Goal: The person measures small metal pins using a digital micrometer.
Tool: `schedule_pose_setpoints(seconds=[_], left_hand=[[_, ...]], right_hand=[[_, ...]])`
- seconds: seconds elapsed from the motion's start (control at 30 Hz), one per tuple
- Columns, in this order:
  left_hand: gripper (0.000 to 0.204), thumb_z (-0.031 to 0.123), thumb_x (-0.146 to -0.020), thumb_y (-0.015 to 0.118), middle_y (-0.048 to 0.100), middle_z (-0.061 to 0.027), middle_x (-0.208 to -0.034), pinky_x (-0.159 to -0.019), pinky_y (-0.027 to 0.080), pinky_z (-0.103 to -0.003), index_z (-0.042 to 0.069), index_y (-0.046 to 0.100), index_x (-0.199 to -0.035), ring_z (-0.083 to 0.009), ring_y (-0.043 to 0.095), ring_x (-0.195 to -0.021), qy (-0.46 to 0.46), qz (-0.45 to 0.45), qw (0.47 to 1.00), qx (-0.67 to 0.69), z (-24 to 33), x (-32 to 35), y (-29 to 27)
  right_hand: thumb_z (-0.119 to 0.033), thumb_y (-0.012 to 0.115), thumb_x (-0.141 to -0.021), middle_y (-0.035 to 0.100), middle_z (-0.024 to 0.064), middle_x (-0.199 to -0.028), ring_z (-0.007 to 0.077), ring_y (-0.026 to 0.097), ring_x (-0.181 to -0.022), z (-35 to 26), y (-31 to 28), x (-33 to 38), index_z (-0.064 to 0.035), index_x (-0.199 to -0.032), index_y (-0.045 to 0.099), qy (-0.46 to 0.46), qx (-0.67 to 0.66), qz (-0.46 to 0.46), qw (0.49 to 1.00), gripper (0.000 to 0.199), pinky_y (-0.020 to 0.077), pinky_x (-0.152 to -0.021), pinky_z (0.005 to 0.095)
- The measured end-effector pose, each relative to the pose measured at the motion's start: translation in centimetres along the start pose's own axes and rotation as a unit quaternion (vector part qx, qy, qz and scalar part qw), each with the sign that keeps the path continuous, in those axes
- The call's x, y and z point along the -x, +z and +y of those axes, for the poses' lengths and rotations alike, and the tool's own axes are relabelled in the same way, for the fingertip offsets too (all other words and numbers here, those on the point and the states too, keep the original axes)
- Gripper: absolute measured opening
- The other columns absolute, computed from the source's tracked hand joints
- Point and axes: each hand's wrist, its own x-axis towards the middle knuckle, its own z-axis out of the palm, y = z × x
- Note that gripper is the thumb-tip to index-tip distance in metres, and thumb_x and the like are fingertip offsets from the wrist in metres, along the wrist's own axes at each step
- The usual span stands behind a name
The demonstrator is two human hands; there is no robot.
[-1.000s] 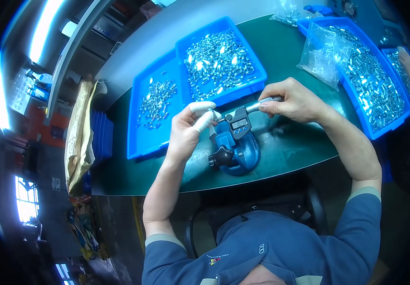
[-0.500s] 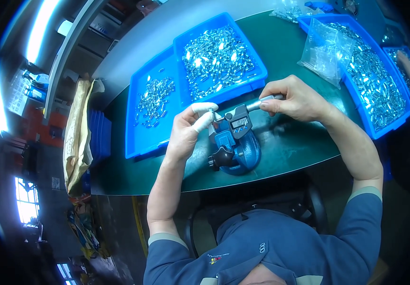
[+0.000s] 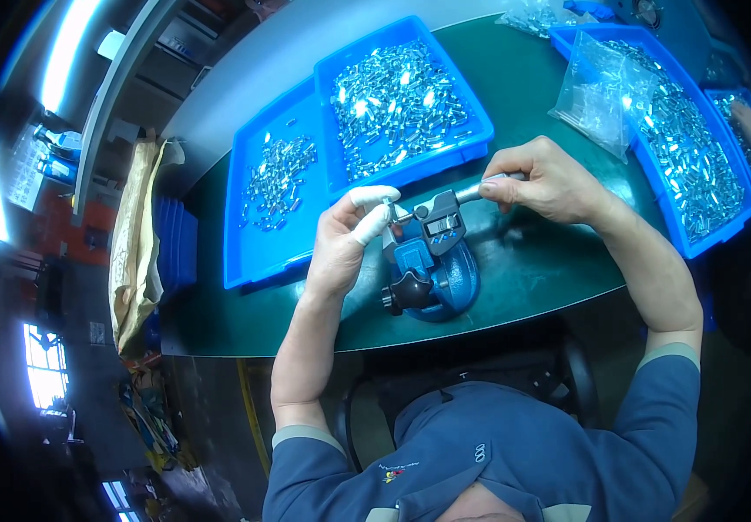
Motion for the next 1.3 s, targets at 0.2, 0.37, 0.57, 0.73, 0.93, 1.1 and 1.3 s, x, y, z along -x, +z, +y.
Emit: schedule_pose_setpoints(seconds=[0.2,0.37,0.57,0.73,0.93,1.1,1.3], left_hand=[[0.025,0.015,-0.095,0.067,0.071,-0.0074,-0.095,-0.077,0.051,-0.029,0.003,0.067,-0.118,-0.0156,0.066,-0.083,0.000,-0.005,1.000,-0.001,0.2,0.0,0.1],[0.026,0.015,-0.095,0.067,0.070,-0.0071,-0.095,-0.077,0.049,-0.028,0.003,0.067,-0.118,-0.0155,0.066,-0.082,-0.004,-0.005,1.000,0.001,0.0,-0.1,0.0],[0.026,0.014,-0.094,0.067,0.070,-0.0071,-0.096,-0.076,0.048,-0.028,0.004,0.067,-0.118,-0.0154,0.066,-0.082,-0.008,-0.008,1.000,0.005,-0.1,-0.1,-0.2],[0.026,0.014,-0.094,0.067,0.071,-0.0075,-0.097,-0.075,0.050,-0.028,0.004,0.067,-0.118,-0.0154,0.066,-0.082,-0.011,-0.008,1.000,0.010,0.0,-0.1,-0.2],[0.025,0.016,-0.096,0.065,0.069,-0.0093,-0.095,-0.074,0.053,-0.028,0.002,0.066,-0.117,-0.0156,0.066,-0.081,0.002,0.001,1.000,-0.005,0.2,-0.2,0.2],[0.024,0.012,-0.094,0.068,0.072,-0.0121,-0.097,-0.077,0.054,-0.029,0.002,0.067,-0.116,-0.0161,0.068,-0.084,0.050,0.047,0.996,-0.054,1.0,-0.7,-1.2],[0.025,0.004,-0.088,0.072,0.072,-0.0117,-0.098,-0.083,0.055,-0.033,0.001,0.068,-0.113,-0.0206,0.069,-0.091,0.262,0.308,0.789,-0.463,4.0,-3.0,-6.2]], right_hand=[[-0.026,0.067,-0.094,0.068,0.0054,-0.073,0.0115,0.064,-0.067,0.1,0.0,0.0,0.0015,-0.091,0.072,0.001,0.000,-0.001,1.000,0.028,0.0478,-0.062,0.0260],[-0.025,0.067,-0.094,0.068,0.0053,-0.072,0.0115,0.064,-0.067,0.0,0.0,0.0,0.0013,-0.090,0.072,0.005,0.000,0.000,1.000,0.027,0.0476,-0.062,0.0258],[-0.026,0.067,-0.094,0.068,0.0052,-0.072,0.0116,0.064,-0.067,-0.1,0.0,0.1,0.0008,-0.090,0.072,0.005,-0.005,0.002,1.000,0.028,0.0473,-0.062,0.0262],[-0.028,0.067,-0.094,0.067,0.0051,-0.071,0.0121,0.063,-0.066,-0.2,0.0,0.1,0.0006,-0.090,0.072,0.004,-0.004,0.002,1.000,0.029,0.0472,-0.062,0.0262],[-0.025,0.071,-0.091,0.068,0.0053,-0.077,0.0112,0.062,-0.071,0.1,0.1,0.2,0.0007,-0.095,0.072,-0.007,-0.012,0.003,1.000,0.026,0.0467,-0.064,0.0264],[-0.026,0.074,-0.088,0.066,0.0056,-0.078,0.0112,0.058,-0.072,-0.1,-0.1,0.3,0.0008,-0.097,0.071,-0.016,0.034,0.014,0.999,0.028,0.0454,-0.065,0.0266],[-0.027,0.074,-0.088,0.067,0.0062,-0.078,0.0118,0.058,-0.071,-0.5,-0.1,0.3,0.0011,-0.098,0.071,0.001,0.027,0.007,1.000,0.030,0.0453,-0.064,0.0268]])
